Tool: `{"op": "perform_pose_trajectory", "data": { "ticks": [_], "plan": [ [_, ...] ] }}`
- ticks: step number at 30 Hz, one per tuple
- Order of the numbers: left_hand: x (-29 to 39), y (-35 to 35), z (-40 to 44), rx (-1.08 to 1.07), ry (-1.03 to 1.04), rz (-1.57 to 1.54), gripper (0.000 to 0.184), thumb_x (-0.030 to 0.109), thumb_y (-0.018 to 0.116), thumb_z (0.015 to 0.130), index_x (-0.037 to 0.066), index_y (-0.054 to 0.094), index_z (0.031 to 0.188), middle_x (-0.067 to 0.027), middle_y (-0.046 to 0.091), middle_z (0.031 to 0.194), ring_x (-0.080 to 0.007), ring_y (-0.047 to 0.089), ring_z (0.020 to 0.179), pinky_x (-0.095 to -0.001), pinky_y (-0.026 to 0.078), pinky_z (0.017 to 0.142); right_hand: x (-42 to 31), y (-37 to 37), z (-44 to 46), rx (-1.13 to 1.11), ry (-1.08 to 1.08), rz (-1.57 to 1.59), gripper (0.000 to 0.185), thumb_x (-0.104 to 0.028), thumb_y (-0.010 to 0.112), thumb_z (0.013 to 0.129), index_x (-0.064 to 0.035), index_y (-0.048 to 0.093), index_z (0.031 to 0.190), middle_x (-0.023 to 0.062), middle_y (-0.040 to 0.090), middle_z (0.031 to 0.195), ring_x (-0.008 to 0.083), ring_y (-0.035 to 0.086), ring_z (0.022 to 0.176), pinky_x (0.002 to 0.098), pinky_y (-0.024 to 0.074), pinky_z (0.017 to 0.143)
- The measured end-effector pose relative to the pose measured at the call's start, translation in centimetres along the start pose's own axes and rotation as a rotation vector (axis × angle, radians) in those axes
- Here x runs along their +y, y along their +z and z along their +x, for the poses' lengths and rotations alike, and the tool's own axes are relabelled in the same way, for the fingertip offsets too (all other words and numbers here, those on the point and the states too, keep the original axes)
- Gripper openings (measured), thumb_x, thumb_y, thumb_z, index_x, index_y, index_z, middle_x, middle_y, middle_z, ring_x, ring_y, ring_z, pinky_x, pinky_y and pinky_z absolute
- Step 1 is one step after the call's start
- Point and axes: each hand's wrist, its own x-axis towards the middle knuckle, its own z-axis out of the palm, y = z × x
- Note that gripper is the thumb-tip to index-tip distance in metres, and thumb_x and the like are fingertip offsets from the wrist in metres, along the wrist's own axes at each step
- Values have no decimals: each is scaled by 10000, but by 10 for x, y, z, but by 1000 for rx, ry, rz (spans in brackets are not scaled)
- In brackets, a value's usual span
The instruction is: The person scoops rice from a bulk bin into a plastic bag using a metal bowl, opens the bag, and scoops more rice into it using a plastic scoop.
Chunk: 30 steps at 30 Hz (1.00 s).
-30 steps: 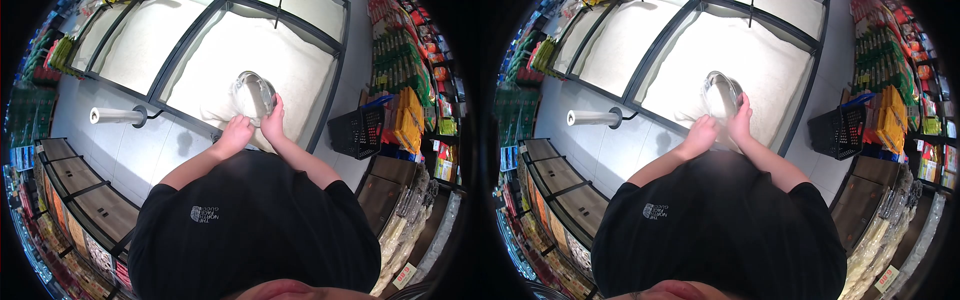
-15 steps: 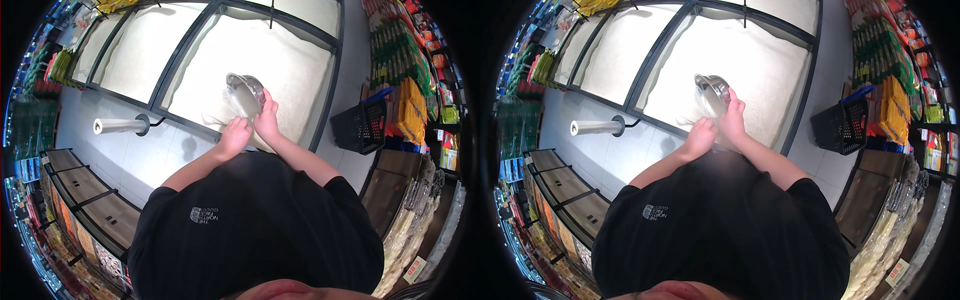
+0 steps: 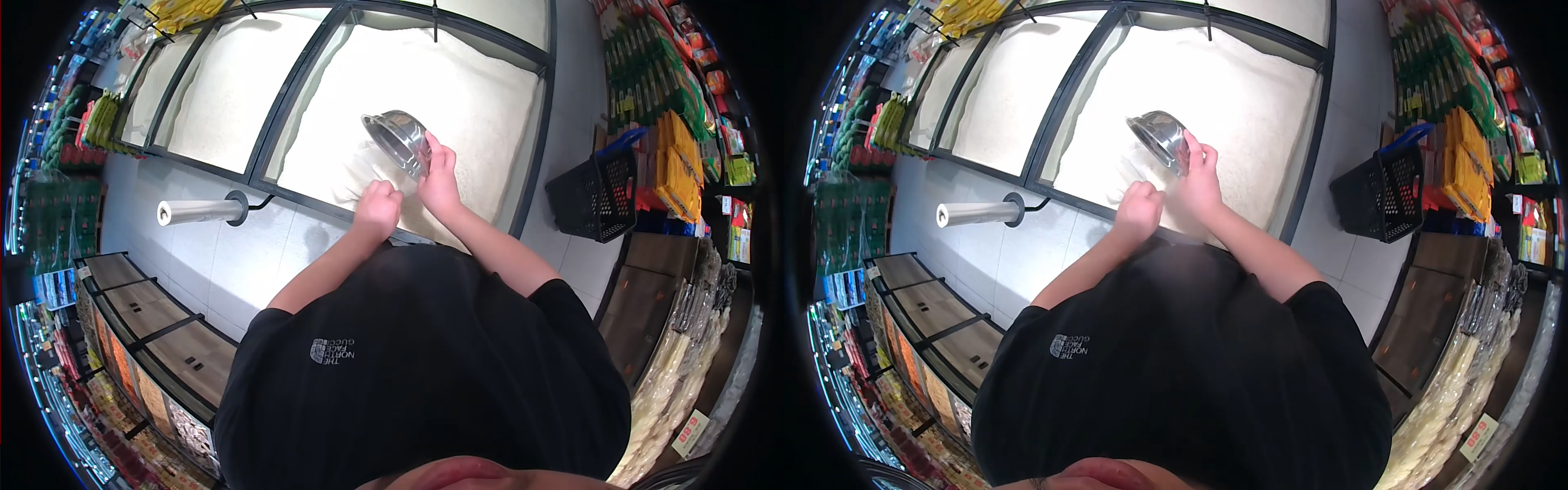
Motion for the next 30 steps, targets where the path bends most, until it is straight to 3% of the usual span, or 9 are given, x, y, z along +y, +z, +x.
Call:
{"op": "perform_pose_trajectory", "data": {
  "ticks": [5,10,13,14,17,21,23,27,30],
  "plan": [
    [-2,-2,-3,12,7,-13,127,32,647,806,45,727,904,-103,603,850,-313,585,871,-416,514,776,26,-35,-8,256,93,117,855,178,529,795,-57,251,1568,250,398,1354,375,497,1248,419,432,1090],
    [-2,4,-5,116,35,-6,122,26,662,759,50,717,865,-94,584,829,-311,577,851,-421,511,772,92,-82,-36,208,182,-100,874,171,513,806,-134,266,1587,258,410,1313,383,560,1147,413,477,1057],
    [1,6,-5,81,23,-11,104,31,657,752,54,712,838,-96,581,827,-311,576,858,-425,508,785,129,-93,-50,-50,356,-192,827,84,538,858,-216,288,1587,264,442,1297,424,599,1086,435,497,1035],
    [2,6,-5,60,17,-10,98,33,653,759,53,712,834,-98,584,827,-310,579,860,-424,508,788,140,-91,-52,-110,402,-267,792,15,552,892,-293,302,1577,270,454,1330,443,627,1080,460,517,1009],
    [4,8,-8,-58,-6,53,98,40,632,790,59,717,837,-107,597,834,-310,587,887,-419,510,805,155,-86,-56,-301,533,-375,788,9,560,887,-299,314,1569,270,464,1362,441,627,1138,477,523,999],
    [6,7,-12,-159,-115,-36,112,58,615,846,53,723,875,-121,627,876,-326,592,928,-420,511,823,171,-73,-60,-493,441,-482,618,-117,504,983,-330,347,1542,201,516,1374,414,655,1113,473,537,987],
    [10,-3,-10,-242,-229,-48,135,74,611,893,49,735,942,-130,657,928,-331,595,968,-419,515,844,171,-65,-59,-515,478,-471,663,-82,556,928,-295,371,1529,185,541,1364,411,638,1151,476,534,990],
    [9,-16,-6,-132,-197,-96,121,37,619,846,38,710,926,-125,633,899,-355,584,913,-446,503,802,171,-55,-48,-655,529,-579,683,-166,606,924,-300,355,1545,169,542,1400,374,608,1226,467,506,1038],
    [-2,-20,-6,-65,-125,-103,138,20,621,837,35,708,942,-122,624,890,-354,583,909,-451,505,794,121,-70,-29,-691,424,-854,704,-339,653,928,-249,360,1562,168,532,1441,352,581,1270,465,468,1078]
  ]
}}
